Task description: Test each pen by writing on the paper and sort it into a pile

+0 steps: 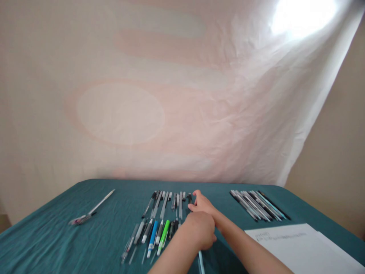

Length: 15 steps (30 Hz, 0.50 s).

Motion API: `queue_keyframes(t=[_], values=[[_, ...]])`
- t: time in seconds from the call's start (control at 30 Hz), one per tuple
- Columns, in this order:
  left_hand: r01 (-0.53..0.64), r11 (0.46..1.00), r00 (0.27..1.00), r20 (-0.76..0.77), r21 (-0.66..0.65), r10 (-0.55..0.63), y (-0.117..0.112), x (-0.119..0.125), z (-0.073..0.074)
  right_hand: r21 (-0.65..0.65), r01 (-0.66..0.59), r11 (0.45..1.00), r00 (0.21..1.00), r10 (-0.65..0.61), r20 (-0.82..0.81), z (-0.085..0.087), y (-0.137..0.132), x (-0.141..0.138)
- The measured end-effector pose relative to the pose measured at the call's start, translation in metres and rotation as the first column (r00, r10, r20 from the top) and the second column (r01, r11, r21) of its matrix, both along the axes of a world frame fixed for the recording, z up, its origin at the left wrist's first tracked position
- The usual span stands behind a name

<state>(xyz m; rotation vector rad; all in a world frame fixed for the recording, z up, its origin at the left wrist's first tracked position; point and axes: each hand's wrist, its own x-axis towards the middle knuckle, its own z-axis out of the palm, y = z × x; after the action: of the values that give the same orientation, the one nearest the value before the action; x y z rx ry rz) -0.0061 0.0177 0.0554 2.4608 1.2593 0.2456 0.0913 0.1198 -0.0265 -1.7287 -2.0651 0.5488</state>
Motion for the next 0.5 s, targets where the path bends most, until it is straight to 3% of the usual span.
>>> queue_keyframes(t=[0.1, 0.2, 0.5], values=[[-0.03, 0.999, 0.994, -0.104, 0.014, 0.032, 0.005, -0.012, 0.021, -0.043, 0.071, 0.997, 0.996, -0.069, 0.06, 0.0, 0.005, -0.007], [-0.064, 0.998, 0.985, -0.157, 0.016, 0.066, 0.013, -0.023, 0.031, -0.046, 0.117, 0.992, 0.987, -0.111, 0.112, 0.001, 0.005, -0.006], [-0.154, 0.988, 0.972, -0.177, 0.001, 0.151, 0.034, -0.051, 0.028, -0.009, 0.192, 0.981, 0.949, -0.183, 0.256, 0.003, -0.002, 0.019]])
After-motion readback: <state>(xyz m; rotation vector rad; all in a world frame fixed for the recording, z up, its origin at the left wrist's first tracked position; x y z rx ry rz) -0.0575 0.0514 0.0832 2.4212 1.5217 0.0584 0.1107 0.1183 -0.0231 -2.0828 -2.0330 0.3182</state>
